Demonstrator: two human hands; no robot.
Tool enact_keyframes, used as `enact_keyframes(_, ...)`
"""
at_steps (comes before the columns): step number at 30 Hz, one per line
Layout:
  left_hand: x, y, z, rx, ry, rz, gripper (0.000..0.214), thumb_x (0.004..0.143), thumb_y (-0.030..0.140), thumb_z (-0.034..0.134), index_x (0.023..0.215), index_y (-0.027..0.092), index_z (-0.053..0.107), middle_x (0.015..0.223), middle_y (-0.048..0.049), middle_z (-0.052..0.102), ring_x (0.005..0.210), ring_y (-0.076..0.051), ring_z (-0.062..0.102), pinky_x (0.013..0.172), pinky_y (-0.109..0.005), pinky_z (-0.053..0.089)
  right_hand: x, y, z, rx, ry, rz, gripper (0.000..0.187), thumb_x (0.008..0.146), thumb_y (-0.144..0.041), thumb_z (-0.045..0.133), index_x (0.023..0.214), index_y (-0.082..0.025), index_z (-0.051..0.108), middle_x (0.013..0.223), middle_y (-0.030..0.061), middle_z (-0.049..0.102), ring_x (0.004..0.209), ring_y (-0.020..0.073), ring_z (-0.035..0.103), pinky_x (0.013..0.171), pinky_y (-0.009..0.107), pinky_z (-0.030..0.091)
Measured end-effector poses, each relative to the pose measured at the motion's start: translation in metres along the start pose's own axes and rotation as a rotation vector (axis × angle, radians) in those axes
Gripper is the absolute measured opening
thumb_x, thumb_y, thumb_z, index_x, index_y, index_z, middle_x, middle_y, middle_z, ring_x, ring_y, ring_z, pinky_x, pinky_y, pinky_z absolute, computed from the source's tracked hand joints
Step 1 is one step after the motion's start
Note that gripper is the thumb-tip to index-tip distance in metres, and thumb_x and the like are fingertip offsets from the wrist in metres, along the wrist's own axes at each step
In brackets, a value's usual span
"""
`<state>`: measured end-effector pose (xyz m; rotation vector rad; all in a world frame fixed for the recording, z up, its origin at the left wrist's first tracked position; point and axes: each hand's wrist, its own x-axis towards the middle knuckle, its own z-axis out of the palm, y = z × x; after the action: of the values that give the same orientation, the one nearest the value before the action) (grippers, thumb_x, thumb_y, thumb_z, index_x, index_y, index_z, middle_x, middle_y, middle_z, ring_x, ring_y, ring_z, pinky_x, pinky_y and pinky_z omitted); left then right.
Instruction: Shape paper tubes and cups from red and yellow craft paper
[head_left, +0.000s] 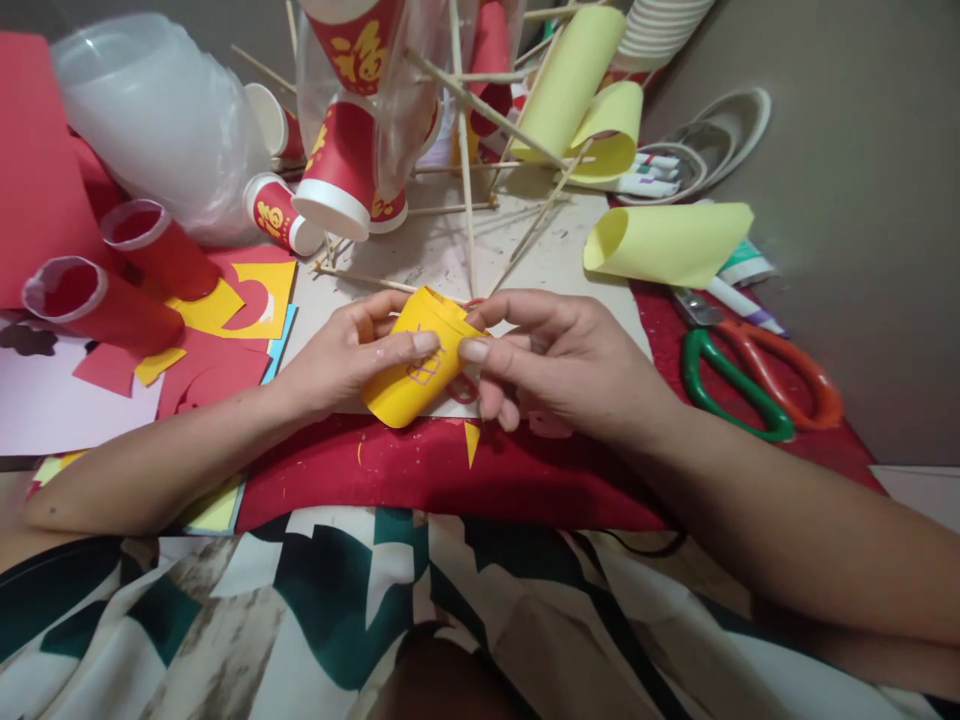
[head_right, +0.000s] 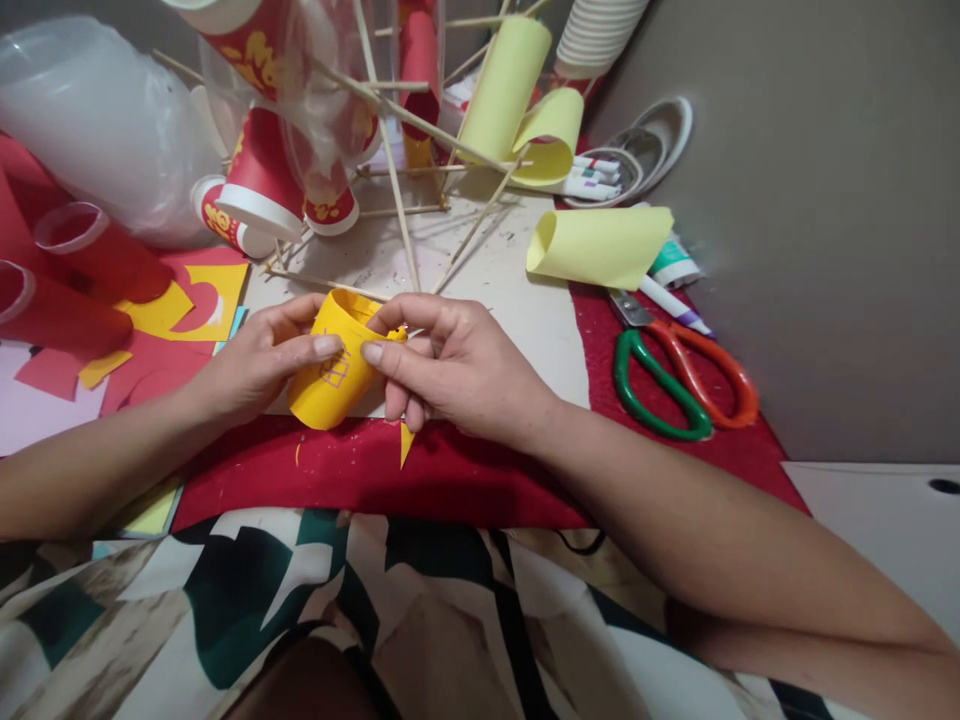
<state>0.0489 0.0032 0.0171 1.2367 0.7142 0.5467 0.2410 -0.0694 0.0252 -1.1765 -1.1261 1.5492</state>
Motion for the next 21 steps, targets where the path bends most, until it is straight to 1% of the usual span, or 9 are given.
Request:
enact_keyframes(4, -0.001, -0.001, 0.005, -0.089, -0.003, -0.084, 0.048, 0.074, 0.037, 0.085, 0.108, 0.016, 0.058, 0.088, -0.0032, 0.076, 0.078, -0.022, 0.075, 0.07, -0.029, 0.058, 0.001, 0.001, 0.001, -0.002, 0.027, 0.01, 0.038, 0.074, -0.045, 0.085, 0.09, -0.022, 0.059, 0.049, -0.0054, 0.066, 0.033, 0.0098, 0.055, 0.026, 0.014, 0.031)
enact_keyframes(9, -0.001, -0.003, 0.008, -0.083, 0.019, -0.088, 0.049, 0.071, 0.036, 0.087, 0.103, 0.016, 0.056, 0.086, -0.0024, 0.074, 0.077, -0.02, 0.073, 0.07, -0.028, 0.056, 0.003, 0.003, 0.0, -0.055, 0.045, -0.017, 0.033, 0.075, -0.044, 0.083, 0.081, -0.022, 0.06, 0.049, -0.0051, 0.064, 0.034, 0.0103, 0.056, 0.028, 0.016, 0.036)
enact_keyframes(12, -0.001, -0.005, 0.008, -0.081, 0.021, -0.095, 0.047, 0.073, 0.035, 0.085, 0.104, 0.016, 0.056, 0.085, -0.0014, 0.074, 0.075, -0.018, 0.072, 0.068, -0.026, 0.055, 0.004, 0.003, 0.001, -0.043, 0.04, 0.001, 0.033, 0.074, -0.042, 0.084, 0.08, -0.021, 0.059, 0.049, -0.0044, 0.064, 0.034, 0.0095, 0.055, 0.026, 0.014, 0.032)
enact_keyframes(14, -0.001, -0.006, 0.007, -0.092, 0.025, -0.096, 0.044, 0.074, 0.034, 0.084, 0.104, 0.016, 0.056, 0.085, -0.0005, 0.073, 0.075, -0.017, 0.071, 0.068, -0.025, 0.054, 0.004, 0.002, 0.001, -0.007, 0.028, 0.021, 0.034, 0.073, -0.042, 0.085, 0.081, -0.021, 0.058, 0.048, -0.0042, 0.064, 0.034, 0.0091, 0.055, 0.026, 0.013, 0.03)
enact_keyframes(16, -0.001, -0.009, 0.005, -0.097, 0.034, -0.096, 0.041, 0.076, 0.034, 0.083, 0.103, 0.016, 0.058, 0.085, -0.0001, 0.072, 0.076, -0.016, 0.07, 0.069, -0.025, 0.054, 0.004, 0.002, 0.0, 0.006, 0.019, 0.031, 0.032, 0.075, -0.039, 0.083, 0.085, -0.021, 0.058, 0.049, -0.0039, 0.065, 0.034, 0.009, 0.054, 0.026, 0.013, 0.031)
enact_keyframes(19, 0.0, -0.012, 0.0, -0.092, 0.035, -0.086, 0.036, 0.08, 0.037, 0.079, 0.103, 0.016, 0.062, 0.084, -0.0002, 0.071, 0.077, -0.016, 0.069, 0.071, -0.026, 0.054, 0.004, 0.001, -0.001, -0.023, 0.039, 0.029, 0.023, 0.082, -0.032, 0.075, 0.091, -0.021, 0.058, 0.051, -0.0037, 0.066, 0.034, 0.0093, 0.055, 0.029, 0.014, 0.035)
enact_keyframes(21, 0.0, -0.012, -0.002, -0.107, 0.024, -0.079, 0.034, 0.082, 0.037, 0.075, 0.107, 0.016, 0.063, 0.086, -0.0006, 0.071, 0.076, -0.016, 0.069, 0.072, -0.026, 0.054, 0.004, 0.001, -0.003, -0.039, 0.062, 0.016, 0.019, 0.083, -0.029, 0.072, 0.093, -0.02, 0.059, 0.051, -0.0035, 0.067, 0.035, 0.0093, 0.056, 0.032, 0.015, 0.039)
